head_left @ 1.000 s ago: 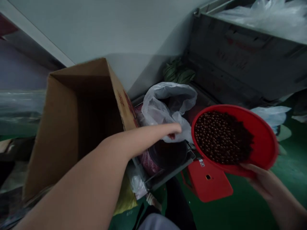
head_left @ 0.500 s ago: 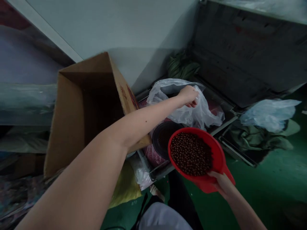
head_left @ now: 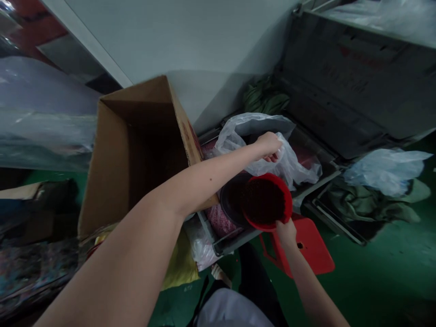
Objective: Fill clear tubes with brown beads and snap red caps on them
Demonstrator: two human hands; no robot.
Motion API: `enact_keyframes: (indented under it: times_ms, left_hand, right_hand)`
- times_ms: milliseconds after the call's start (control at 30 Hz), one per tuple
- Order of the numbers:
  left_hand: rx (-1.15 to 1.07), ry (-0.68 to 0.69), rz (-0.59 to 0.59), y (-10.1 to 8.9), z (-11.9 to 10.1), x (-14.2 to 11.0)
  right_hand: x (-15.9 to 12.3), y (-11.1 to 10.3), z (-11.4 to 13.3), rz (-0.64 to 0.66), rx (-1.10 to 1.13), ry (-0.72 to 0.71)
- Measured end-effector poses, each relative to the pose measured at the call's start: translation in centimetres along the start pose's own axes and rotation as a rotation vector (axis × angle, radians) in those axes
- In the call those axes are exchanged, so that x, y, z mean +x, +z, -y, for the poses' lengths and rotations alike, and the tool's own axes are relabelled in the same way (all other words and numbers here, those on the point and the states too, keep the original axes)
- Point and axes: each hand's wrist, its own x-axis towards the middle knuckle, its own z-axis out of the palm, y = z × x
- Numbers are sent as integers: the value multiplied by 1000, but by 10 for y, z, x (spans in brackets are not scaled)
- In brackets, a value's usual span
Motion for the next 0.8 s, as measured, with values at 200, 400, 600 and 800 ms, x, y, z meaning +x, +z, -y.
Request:
enact_keyframes:
  times_ms: [200,400,600,800]
  left_hand:
    - [-3,2,11,3,0,-6]
    - [22,-25,25,3,2,-15]
    - [80,-49,52,7,6,-21]
    - [248,-42,28,9,1,-43]
  right_hand:
    - [-20,24,15,-65,-165,-129]
    - [-43,39,22,-110,-238,-259]
    - [-48,38,22,-253,-309,-409]
    - [-53,34,21,-286,-236,-442]
